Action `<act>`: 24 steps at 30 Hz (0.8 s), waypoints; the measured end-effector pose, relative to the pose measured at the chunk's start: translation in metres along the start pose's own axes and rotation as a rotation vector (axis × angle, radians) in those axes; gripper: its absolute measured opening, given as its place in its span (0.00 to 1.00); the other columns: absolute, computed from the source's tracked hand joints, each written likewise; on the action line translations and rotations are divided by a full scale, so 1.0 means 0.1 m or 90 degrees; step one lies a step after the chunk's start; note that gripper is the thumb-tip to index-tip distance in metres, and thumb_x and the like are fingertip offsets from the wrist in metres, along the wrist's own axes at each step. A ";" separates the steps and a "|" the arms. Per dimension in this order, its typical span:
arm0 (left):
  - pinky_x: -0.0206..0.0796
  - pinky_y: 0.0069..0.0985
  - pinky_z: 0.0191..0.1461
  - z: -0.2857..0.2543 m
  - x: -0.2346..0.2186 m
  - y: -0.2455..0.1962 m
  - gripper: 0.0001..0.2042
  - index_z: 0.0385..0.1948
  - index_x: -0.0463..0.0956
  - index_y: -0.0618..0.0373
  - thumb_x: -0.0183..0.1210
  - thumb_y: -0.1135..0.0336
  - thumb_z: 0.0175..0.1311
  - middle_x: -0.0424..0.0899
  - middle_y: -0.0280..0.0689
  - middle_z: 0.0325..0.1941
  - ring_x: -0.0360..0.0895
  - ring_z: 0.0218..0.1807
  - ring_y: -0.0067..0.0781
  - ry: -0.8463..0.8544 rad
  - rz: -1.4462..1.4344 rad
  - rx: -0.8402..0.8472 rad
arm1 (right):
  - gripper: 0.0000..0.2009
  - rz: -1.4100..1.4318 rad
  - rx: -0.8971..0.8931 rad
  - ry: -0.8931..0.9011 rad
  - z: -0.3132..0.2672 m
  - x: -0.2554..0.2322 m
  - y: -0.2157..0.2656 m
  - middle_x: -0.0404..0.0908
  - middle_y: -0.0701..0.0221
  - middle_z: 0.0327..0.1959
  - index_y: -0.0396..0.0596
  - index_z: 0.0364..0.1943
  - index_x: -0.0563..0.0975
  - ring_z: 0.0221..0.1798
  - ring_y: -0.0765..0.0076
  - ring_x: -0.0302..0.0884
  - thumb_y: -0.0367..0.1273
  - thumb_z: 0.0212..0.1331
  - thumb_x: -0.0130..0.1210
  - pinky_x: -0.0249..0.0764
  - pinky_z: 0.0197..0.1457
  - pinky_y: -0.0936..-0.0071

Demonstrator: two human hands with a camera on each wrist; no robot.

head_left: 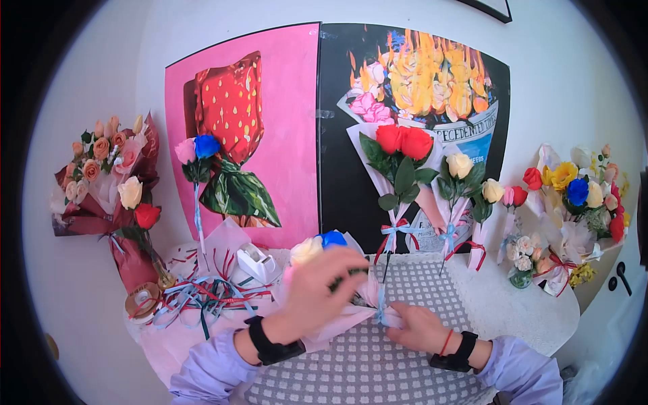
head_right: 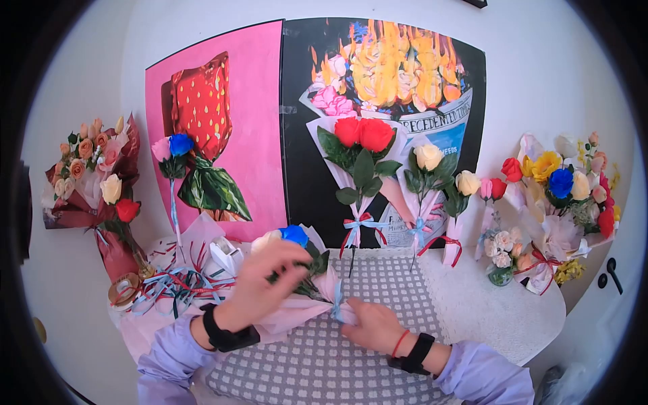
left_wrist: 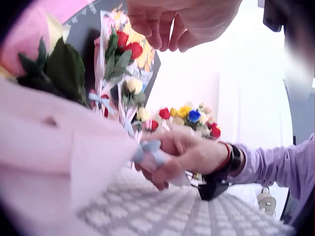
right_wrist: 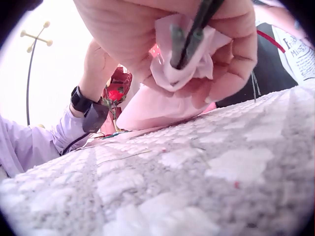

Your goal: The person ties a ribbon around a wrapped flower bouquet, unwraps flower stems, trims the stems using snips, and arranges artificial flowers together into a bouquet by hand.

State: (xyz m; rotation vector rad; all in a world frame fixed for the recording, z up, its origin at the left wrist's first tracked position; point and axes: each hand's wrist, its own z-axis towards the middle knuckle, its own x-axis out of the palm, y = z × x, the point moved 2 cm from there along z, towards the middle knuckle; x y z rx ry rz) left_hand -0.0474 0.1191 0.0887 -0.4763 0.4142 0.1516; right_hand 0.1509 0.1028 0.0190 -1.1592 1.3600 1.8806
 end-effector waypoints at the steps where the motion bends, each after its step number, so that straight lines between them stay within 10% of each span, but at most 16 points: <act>1: 0.64 0.23 0.37 0.08 -0.13 0.00 0.07 0.35 0.73 0.58 0.53 0.71 0.55 0.75 0.37 0.37 0.72 0.35 0.26 -0.089 0.018 0.028 | 0.17 -0.002 0.002 -0.006 -0.01 -0.04 0.00 0.76 0.56 0.26 0.44 0.37 0.70 0.32 0.49 0.74 0.38 0.43 0.53 0.68 0.36 0.58; 6: 0.60 0.22 0.45 0.25 -0.63 0.24 0.09 0.38 0.73 0.58 0.53 0.68 0.56 0.74 0.35 0.40 0.69 0.43 0.24 -0.304 -0.064 -0.009 | 0.16 -0.036 -0.193 -0.115 -0.15 -0.43 -0.15 0.74 0.58 0.26 0.45 0.35 0.71 0.30 0.50 0.73 0.34 0.39 0.53 0.68 0.35 0.59; 12: 0.58 0.22 0.51 0.11 -0.21 0.71 0.17 0.46 0.69 0.56 0.46 0.54 0.63 0.72 0.32 0.48 0.67 0.48 0.21 0.063 -0.315 -0.367 | 0.12 -0.070 -0.184 -0.153 -0.48 -0.98 -0.75 0.71 0.61 0.25 0.42 0.28 0.72 0.33 0.55 0.69 0.28 0.32 0.50 0.66 0.35 0.67; 18: 0.62 0.22 0.47 -0.12 0.40 0.69 0.18 0.46 0.70 0.54 0.45 0.52 0.63 0.74 0.32 0.45 0.70 0.44 0.21 0.201 -0.452 -0.633 | 0.12 -0.047 -0.168 -0.154 -0.68 -0.96 -0.98 0.71 0.62 0.28 0.41 0.27 0.72 0.35 0.55 0.68 0.26 0.31 0.50 0.66 0.37 0.69; 24: 0.63 0.15 0.38 -0.33 0.73 0.97 0.12 0.38 0.74 0.54 0.48 0.57 0.63 0.78 0.27 0.31 0.73 0.32 0.17 0.296 -0.418 -0.585 | 0.13 -0.069 -0.171 -0.063 -0.68 -0.87 -1.09 0.73 0.63 0.31 0.43 0.28 0.73 0.40 0.55 0.68 0.27 0.31 0.52 0.65 0.45 0.67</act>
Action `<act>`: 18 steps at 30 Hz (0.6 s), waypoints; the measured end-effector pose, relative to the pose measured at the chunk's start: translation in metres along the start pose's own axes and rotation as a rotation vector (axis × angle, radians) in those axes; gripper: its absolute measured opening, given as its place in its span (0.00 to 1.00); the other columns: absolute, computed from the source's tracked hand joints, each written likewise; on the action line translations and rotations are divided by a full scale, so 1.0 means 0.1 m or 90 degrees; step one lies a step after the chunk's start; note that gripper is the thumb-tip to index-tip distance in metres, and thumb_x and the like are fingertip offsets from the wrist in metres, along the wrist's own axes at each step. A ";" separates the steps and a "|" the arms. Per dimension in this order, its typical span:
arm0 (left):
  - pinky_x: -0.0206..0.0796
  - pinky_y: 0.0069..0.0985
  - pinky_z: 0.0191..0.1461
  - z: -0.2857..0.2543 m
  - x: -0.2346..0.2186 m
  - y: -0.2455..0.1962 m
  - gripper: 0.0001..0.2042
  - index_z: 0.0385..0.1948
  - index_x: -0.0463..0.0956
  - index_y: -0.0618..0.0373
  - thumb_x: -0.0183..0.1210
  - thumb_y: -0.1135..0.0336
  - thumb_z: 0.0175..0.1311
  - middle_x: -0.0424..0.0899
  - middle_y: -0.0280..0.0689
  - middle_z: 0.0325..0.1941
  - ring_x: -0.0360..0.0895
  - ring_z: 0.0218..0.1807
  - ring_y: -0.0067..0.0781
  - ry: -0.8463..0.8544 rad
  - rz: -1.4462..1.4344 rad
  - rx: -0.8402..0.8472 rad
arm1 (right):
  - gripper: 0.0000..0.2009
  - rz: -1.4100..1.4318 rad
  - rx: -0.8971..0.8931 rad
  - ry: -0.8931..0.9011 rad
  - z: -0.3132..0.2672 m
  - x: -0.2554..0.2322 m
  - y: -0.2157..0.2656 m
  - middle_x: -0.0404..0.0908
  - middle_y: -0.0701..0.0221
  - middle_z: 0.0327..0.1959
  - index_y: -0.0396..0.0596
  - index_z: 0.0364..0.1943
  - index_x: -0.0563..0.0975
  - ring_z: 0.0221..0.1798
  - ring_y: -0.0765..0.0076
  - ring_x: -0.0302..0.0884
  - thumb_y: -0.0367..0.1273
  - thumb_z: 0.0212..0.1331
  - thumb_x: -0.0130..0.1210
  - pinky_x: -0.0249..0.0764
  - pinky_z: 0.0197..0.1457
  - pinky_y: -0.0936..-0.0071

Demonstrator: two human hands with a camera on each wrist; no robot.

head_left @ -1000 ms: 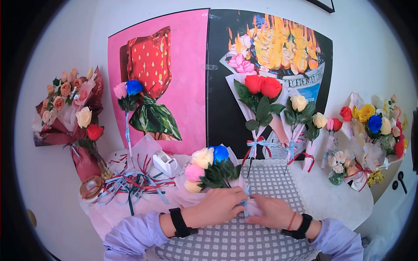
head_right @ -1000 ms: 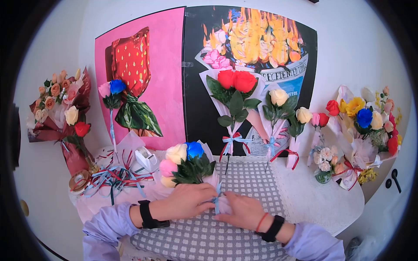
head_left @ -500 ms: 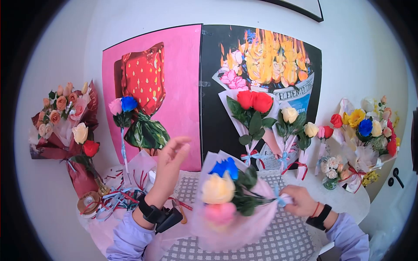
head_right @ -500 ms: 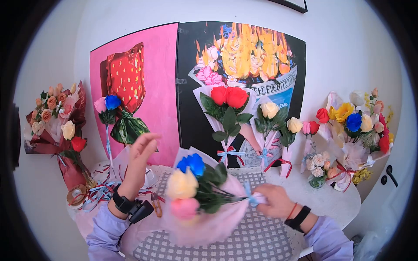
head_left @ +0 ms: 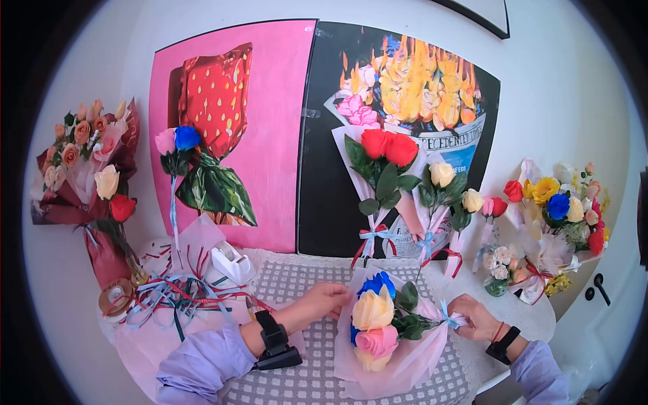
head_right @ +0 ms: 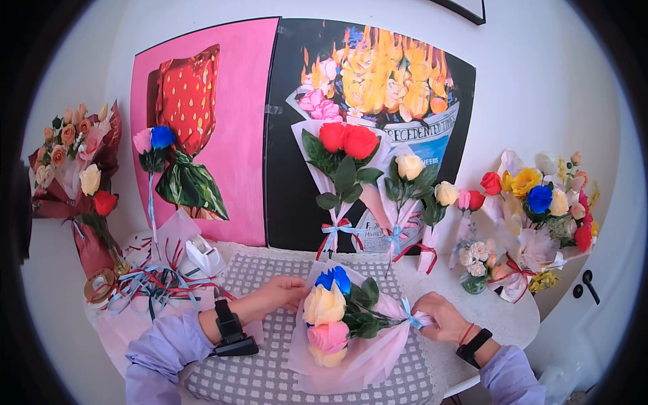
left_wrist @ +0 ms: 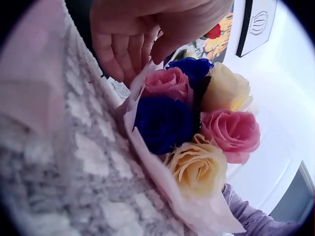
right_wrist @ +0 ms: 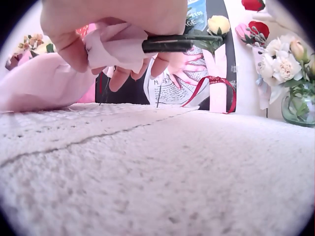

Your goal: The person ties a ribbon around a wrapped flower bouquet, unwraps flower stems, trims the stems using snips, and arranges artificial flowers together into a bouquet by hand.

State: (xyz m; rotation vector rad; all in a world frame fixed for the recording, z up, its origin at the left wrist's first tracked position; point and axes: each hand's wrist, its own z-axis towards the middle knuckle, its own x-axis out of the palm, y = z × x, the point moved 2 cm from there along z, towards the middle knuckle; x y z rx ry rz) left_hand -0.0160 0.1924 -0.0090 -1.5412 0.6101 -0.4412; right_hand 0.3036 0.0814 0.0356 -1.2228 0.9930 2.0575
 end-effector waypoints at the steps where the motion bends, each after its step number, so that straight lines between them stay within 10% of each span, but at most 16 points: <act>1: 0.63 0.15 0.38 0.01 -0.01 0.02 0.12 0.38 0.74 0.54 0.48 0.57 0.63 0.78 0.27 0.31 0.73 0.32 0.17 -0.003 -0.004 -0.002 | 0.13 -0.021 -0.014 0.036 0.01 0.02 -0.01 0.74 0.64 0.32 0.43 0.29 0.73 0.41 0.55 0.68 0.27 0.31 0.53 0.63 0.48 0.67; 8: 0.64 0.17 0.36 0.03 -0.07 0.08 0.12 0.36 0.74 0.55 0.50 0.58 0.61 0.78 0.30 0.31 0.74 0.33 0.19 0.003 0.021 -0.064 | 0.16 -0.091 0.023 0.100 0.06 0.02 0.05 0.75 0.63 0.33 0.44 0.34 0.73 0.46 0.55 0.67 0.30 0.34 0.56 0.61 0.50 0.65; 15: 0.64 0.19 0.37 0.03 -0.01 -0.04 0.14 0.36 0.74 0.55 0.50 0.54 0.61 0.78 0.31 0.34 0.74 0.33 0.19 -0.042 -0.077 -0.056 | 0.18 -0.024 0.081 0.104 0.11 0.05 0.20 0.72 0.61 0.25 0.42 0.39 0.71 0.27 0.56 0.70 0.30 0.39 0.58 0.67 0.32 0.66; 18: 0.63 0.18 0.39 0.10 -0.02 0.03 0.15 0.39 0.73 0.55 0.50 0.53 0.61 0.77 0.31 0.36 0.73 0.35 0.18 -0.019 -0.097 -0.031 | 0.22 0.063 0.155 0.138 0.09 0.07 0.19 0.72 0.68 0.27 0.44 0.46 0.69 0.25 0.73 0.69 0.26 0.42 0.58 0.67 0.29 0.78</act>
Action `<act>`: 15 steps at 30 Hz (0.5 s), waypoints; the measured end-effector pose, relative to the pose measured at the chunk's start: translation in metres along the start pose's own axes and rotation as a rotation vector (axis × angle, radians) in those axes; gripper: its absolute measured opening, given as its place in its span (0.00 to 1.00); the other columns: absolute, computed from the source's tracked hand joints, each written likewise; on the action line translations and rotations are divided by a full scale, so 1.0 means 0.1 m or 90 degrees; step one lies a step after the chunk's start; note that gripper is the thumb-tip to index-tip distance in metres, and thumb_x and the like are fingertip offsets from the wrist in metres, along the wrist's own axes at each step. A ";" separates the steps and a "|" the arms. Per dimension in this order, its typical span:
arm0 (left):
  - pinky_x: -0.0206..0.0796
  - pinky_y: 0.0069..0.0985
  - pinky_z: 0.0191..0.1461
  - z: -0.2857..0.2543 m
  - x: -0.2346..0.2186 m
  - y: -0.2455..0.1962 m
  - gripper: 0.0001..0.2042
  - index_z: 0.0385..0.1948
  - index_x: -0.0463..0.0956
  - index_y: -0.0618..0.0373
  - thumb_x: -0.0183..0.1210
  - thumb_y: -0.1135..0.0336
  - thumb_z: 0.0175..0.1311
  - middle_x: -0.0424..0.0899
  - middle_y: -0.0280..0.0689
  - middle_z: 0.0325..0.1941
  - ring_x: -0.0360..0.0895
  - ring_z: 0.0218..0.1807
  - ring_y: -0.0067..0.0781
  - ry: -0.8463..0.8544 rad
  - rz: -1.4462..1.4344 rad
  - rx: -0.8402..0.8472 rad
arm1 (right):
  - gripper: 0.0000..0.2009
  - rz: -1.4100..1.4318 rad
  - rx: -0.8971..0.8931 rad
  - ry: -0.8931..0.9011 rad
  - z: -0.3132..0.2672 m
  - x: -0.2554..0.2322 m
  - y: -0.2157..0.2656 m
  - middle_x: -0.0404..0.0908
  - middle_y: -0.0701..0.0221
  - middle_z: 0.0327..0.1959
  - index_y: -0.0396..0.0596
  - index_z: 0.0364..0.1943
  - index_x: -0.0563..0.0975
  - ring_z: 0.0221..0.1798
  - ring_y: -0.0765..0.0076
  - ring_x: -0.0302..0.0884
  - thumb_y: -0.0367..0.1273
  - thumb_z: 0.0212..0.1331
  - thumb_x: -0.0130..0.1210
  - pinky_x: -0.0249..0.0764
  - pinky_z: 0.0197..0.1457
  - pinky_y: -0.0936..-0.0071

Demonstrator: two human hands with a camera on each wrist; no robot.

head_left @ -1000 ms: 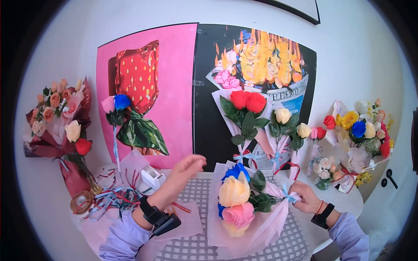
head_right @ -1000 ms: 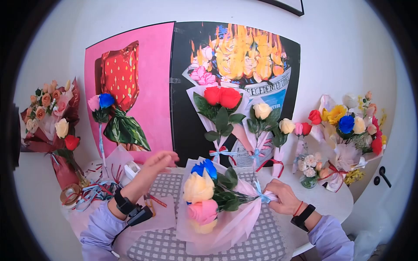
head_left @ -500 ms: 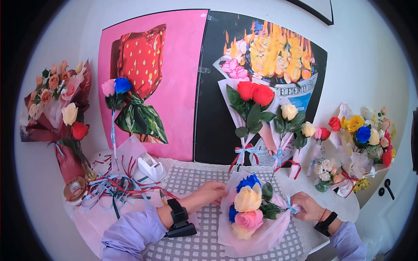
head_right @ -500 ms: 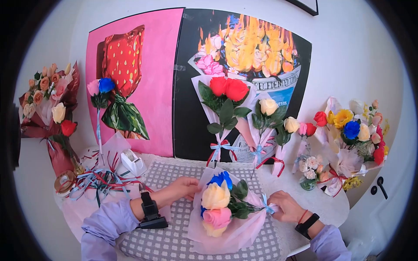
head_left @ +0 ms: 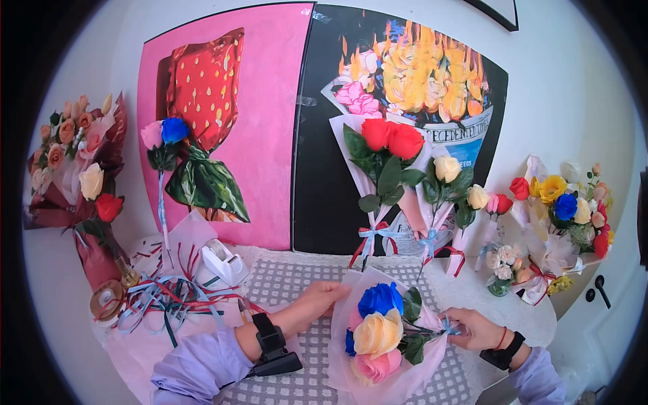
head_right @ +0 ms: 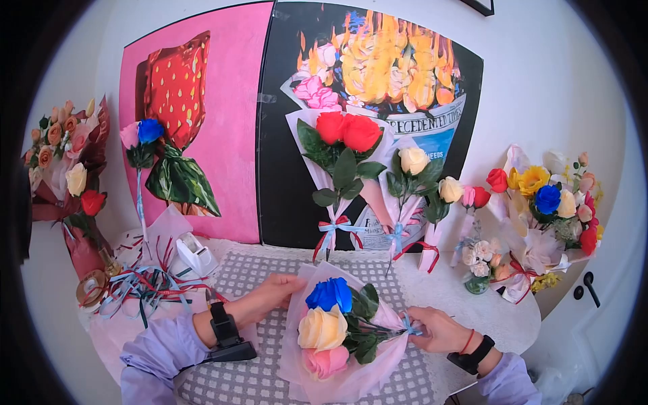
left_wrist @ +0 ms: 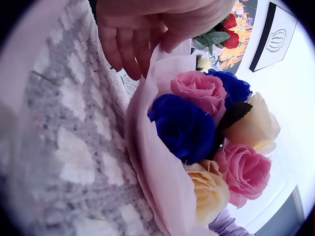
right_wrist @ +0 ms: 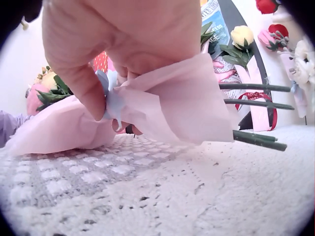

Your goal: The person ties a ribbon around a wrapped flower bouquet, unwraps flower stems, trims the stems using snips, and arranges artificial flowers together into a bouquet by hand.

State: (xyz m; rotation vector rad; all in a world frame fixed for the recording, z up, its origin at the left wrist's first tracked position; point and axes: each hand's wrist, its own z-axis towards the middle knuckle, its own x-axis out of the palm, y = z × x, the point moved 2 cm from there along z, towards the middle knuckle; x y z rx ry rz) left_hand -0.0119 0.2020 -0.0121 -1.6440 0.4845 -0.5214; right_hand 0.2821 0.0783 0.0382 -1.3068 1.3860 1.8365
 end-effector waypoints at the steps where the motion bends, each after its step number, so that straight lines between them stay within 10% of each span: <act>1: 0.63 0.18 0.39 0.00 0.00 0.00 0.15 0.39 0.73 0.55 0.50 0.53 0.61 0.77 0.31 0.36 0.73 0.35 0.18 -0.001 0.000 0.000 | 0.21 0.038 0.004 -0.005 -0.02 0.01 -0.05 0.72 0.70 0.27 0.45 0.46 0.69 0.25 0.77 0.67 0.25 0.43 0.58 0.66 0.28 0.80; 15: 0.63 0.16 0.36 -0.09 0.09 -0.18 0.11 0.35 0.75 0.55 0.51 0.59 0.61 0.78 0.27 0.32 0.72 0.32 0.13 -0.043 -0.065 0.145 | 0.21 0.108 0.032 -0.010 0.06 0.06 -0.02 0.74 0.67 0.33 0.44 0.48 0.68 0.35 0.75 0.72 0.21 0.46 0.56 0.68 0.37 0.78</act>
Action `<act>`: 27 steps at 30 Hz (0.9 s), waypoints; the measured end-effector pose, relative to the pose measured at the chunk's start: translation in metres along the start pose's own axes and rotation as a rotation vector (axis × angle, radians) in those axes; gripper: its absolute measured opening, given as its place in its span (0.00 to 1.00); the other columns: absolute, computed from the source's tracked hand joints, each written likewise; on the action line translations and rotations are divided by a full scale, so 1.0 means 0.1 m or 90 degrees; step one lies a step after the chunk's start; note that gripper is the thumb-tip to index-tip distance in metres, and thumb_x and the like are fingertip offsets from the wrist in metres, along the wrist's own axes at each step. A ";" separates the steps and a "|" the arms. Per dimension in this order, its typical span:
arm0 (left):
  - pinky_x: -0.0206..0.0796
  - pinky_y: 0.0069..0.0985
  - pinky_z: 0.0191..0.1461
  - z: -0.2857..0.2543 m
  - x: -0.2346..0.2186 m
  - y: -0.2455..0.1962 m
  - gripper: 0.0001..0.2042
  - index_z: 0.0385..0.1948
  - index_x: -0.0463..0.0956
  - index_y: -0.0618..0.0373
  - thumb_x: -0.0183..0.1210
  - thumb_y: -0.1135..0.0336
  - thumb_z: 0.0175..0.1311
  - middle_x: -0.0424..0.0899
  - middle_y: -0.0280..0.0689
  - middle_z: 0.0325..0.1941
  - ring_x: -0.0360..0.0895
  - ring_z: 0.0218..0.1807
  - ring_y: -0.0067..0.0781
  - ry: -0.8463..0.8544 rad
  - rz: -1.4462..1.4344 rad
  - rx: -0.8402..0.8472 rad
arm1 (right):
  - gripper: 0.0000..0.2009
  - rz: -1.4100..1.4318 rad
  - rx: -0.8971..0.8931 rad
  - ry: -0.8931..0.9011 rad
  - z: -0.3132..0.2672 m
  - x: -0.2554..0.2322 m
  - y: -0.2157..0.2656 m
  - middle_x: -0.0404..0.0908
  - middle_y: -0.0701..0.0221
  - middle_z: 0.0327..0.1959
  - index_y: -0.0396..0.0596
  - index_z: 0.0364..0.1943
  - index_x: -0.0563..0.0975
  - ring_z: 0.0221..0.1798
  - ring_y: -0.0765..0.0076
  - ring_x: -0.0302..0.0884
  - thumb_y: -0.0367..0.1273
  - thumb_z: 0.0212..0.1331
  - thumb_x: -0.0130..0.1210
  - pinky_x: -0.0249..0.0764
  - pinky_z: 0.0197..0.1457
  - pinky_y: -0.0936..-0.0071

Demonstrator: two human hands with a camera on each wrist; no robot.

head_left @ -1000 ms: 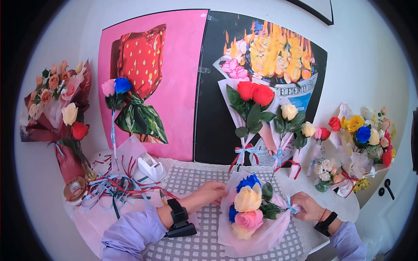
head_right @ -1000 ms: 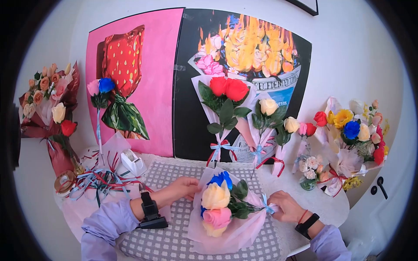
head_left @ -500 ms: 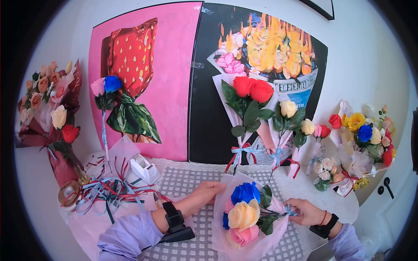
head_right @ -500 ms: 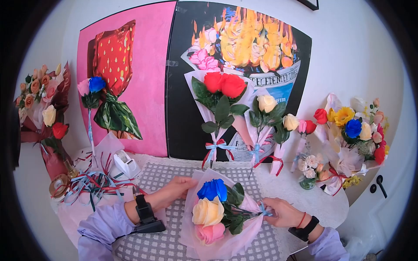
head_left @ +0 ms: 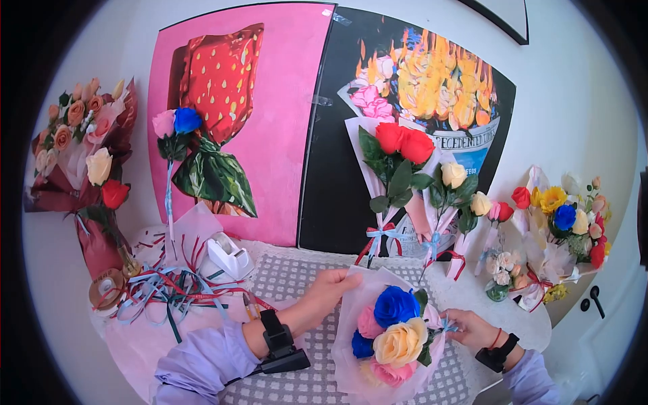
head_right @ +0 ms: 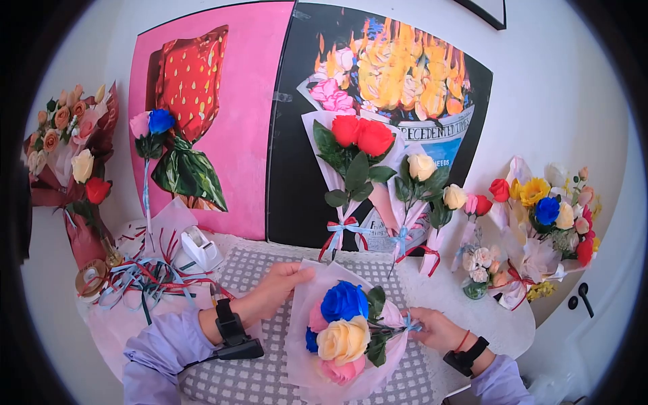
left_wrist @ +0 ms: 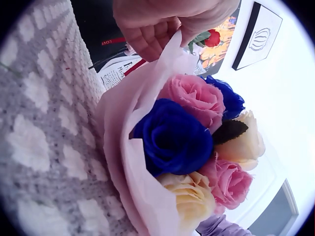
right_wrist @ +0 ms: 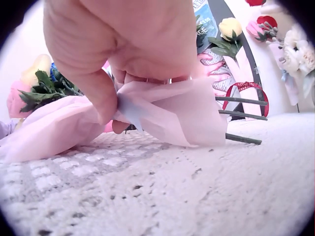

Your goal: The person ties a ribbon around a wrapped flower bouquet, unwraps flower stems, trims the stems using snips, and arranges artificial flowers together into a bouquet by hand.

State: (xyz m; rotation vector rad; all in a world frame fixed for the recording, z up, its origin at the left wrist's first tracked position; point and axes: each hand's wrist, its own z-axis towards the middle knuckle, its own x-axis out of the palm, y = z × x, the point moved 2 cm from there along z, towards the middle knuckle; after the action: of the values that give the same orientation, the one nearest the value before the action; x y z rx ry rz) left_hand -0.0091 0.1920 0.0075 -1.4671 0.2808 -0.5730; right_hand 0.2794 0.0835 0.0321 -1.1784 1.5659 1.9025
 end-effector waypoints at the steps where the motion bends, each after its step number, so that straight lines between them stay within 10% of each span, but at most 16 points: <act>1: 0.63 0.16 0.36 -0.01 0.01 -0.02 0.11 0.35 0.75 0.55 0.51 0.59 0.61 0.78 0.27 0.32 0.72 0.32 0.13 0.001 -0.003 0.003 | 0.21 0.010 0.001 0.002 -0.01 0.00 0.00 0.74 0.68 0.33 0.43 0.48 0.68 0.34 0.76 0.71 0.21 0.46 0.56 0.68 0.37 0.78; 7: 0.63 0.16 0.38 -0.04 0.04 -0.14 0.10 0.36 0.73 0.56 0.51 0.60 0.61 0.76 0.27 0.33 0.71 0.34 0.13 0.041 -0.002 0.071 | 0.17 0.098 0.044 0.010 -0.06 0.02 -0.07 0.72 0.72 0.31 0.42 0.45 0.70 0.33 0.80 0.67 0.21 0.47 0.55 0.66 0.36 0.80; 14: 0.59 0.17 0.43 -0.06 0.00 -0.34 0.07 0.37 0.72 0.54 0.51 0.64 0.60 0.74 0.27 0.33 0.67 0.39 0.15 -0.190 -0.003 0.237 | 0.09 0.118 0.020 0.011 -0.08 0.02 0.00 0.68 0.77 0.27 0.42 0.36 0.70 0.32 0.84 0.64 0.22 0.51 0.54 0.64 0.35 0.83; 27: 0.39 0.17 0.17 -0.38 0.07 -0.88 0.16 0.15 0.59 0.51 0.45 0.60 0.64 0.49 0.24 0.09 0.47 0.13 0.14 -0.160 -0.229 0.379 | 0.12 0.131 -0.008 -0.125 -0.05 0.17 0.42 0.73 0.74 0.29 0.42 0.39 0.72 0.30 0.81 0.66 0.23 0.48 0.55 0.65 0.32 0.80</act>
State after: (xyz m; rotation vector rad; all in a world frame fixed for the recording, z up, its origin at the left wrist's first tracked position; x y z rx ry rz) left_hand -0.0399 0.1555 0.0912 -0.9916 -0.3388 -0.6790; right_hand 0.2404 0.0640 0.0435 -0.8326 1.6213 2.0887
